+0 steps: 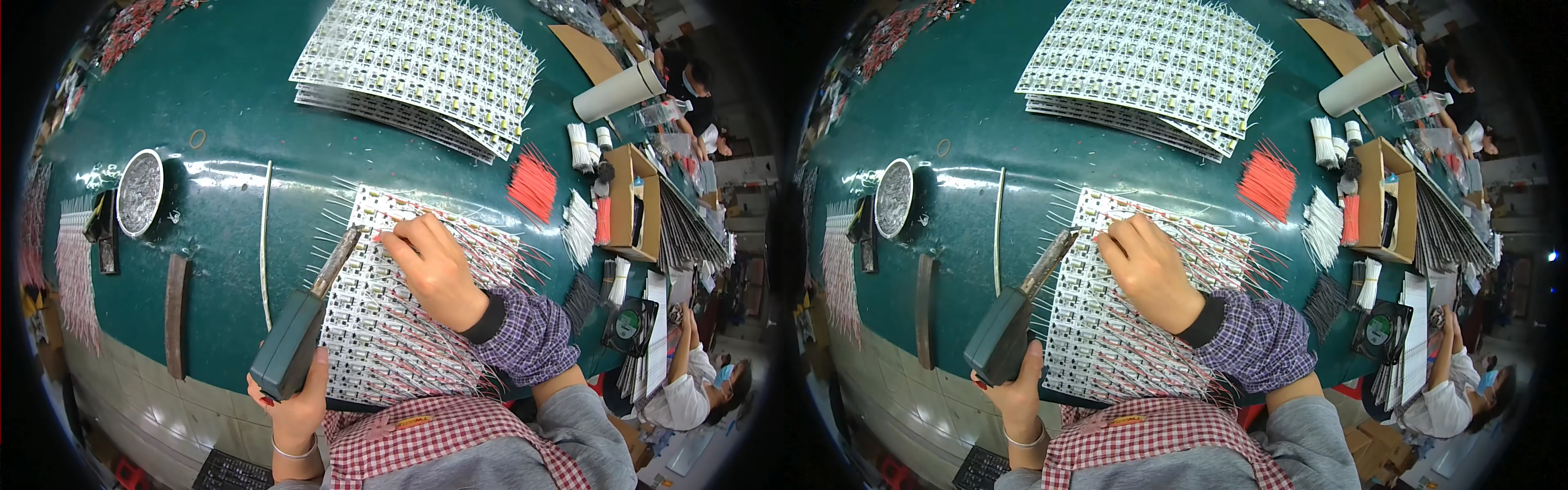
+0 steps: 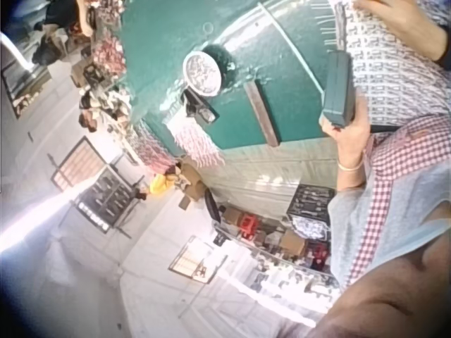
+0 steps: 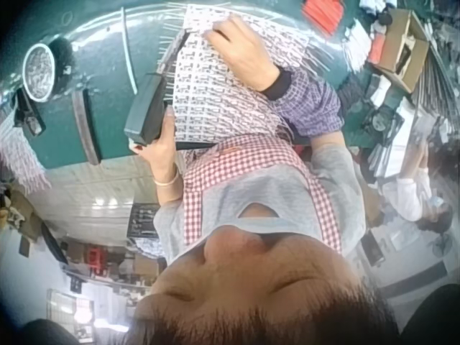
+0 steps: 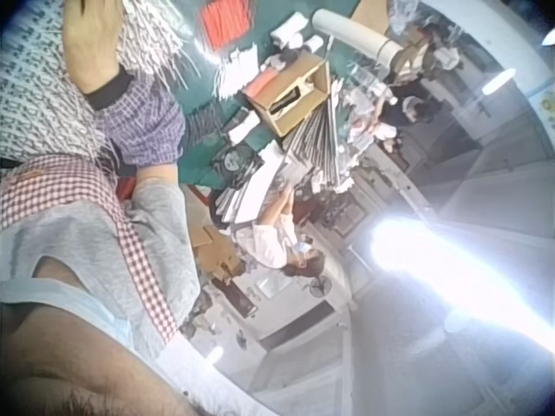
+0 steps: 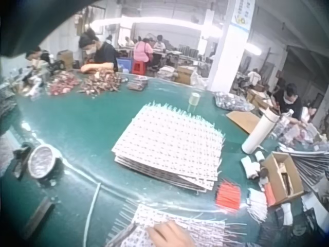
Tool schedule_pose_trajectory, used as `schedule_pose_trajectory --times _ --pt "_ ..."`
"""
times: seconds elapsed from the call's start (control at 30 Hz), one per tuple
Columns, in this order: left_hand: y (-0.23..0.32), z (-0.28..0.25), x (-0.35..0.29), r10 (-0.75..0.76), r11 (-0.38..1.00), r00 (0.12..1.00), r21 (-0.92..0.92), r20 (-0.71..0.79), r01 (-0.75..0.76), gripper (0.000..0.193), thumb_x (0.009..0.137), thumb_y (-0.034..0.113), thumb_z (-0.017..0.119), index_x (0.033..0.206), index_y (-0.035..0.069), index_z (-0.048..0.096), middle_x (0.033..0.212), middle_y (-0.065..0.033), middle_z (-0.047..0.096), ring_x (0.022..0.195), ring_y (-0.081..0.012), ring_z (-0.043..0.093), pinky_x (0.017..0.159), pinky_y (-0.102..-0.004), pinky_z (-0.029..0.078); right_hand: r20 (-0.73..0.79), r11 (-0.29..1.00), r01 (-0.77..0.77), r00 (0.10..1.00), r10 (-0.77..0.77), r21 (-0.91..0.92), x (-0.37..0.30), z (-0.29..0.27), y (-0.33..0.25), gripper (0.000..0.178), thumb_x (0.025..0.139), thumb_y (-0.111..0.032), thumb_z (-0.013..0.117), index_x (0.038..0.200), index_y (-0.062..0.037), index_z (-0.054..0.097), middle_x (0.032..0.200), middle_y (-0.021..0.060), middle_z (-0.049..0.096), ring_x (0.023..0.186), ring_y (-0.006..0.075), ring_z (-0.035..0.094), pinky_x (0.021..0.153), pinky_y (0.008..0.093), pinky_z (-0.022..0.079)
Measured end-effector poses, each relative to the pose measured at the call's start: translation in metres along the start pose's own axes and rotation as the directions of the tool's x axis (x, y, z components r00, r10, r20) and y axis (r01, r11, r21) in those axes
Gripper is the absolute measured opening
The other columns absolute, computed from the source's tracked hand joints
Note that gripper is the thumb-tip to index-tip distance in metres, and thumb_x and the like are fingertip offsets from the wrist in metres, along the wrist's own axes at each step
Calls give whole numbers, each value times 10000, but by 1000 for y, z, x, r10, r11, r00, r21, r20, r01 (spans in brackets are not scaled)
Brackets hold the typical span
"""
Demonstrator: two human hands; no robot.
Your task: The person aligns wires on circuit boards by hand and using a stick, then solders the connections onto the boards using a soldering tool.
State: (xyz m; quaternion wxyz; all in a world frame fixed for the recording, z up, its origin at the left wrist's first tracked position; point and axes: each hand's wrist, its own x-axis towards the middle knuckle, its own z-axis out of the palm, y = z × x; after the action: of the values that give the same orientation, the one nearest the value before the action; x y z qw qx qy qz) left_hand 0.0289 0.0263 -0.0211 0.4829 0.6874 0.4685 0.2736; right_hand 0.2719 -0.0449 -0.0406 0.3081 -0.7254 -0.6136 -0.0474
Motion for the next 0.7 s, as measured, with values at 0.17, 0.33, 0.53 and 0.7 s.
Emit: schedule_pose_trajectory --times 0.17,0.33,0.53,0.7 --pt "-6 -7 -5 -90 995 993 -26 71 92 412 767 38 838 1097 -81 623 1053 -137 650 849 -175 648 717 -288 529 14 997 -17 1000 16 71 -8 -3 -10 375 678 75 650 1050 37 677 952 118 596 851 269 580 714 365 505" --pt "-8 -2 -5 119 993 992 4 27 -120 404 764 22 834 1089 -78 616 1050 -138 646 856 -177 644 713 -289 527 31 996 -34 999 31 88 -11 0 -11 387 679 82 648 1062 38 676 947 117 594 847 268 578 711 356 507" --pt "3 1 1 98 992 994 -91 53 -92 314 765 -12 795 1034 -75 646 968 -125 661 798 -163 641 680 -280 512 38 996 -39 999 36 79 -12 3 -13 393 681 89 644 1070 35 670 945 114 587 847 267 574 718 357 507" --pt "12 3 7 75 993 993 -96 94 -66 162 756 -59 714 910 -68 664 811 -81 649 679 -122 606 605 -259 473 38 997 -42 998 40 65 -12 6 -13 387 687 88 642 1069 31 667 938 110 582 844 264 574 722 356 504"
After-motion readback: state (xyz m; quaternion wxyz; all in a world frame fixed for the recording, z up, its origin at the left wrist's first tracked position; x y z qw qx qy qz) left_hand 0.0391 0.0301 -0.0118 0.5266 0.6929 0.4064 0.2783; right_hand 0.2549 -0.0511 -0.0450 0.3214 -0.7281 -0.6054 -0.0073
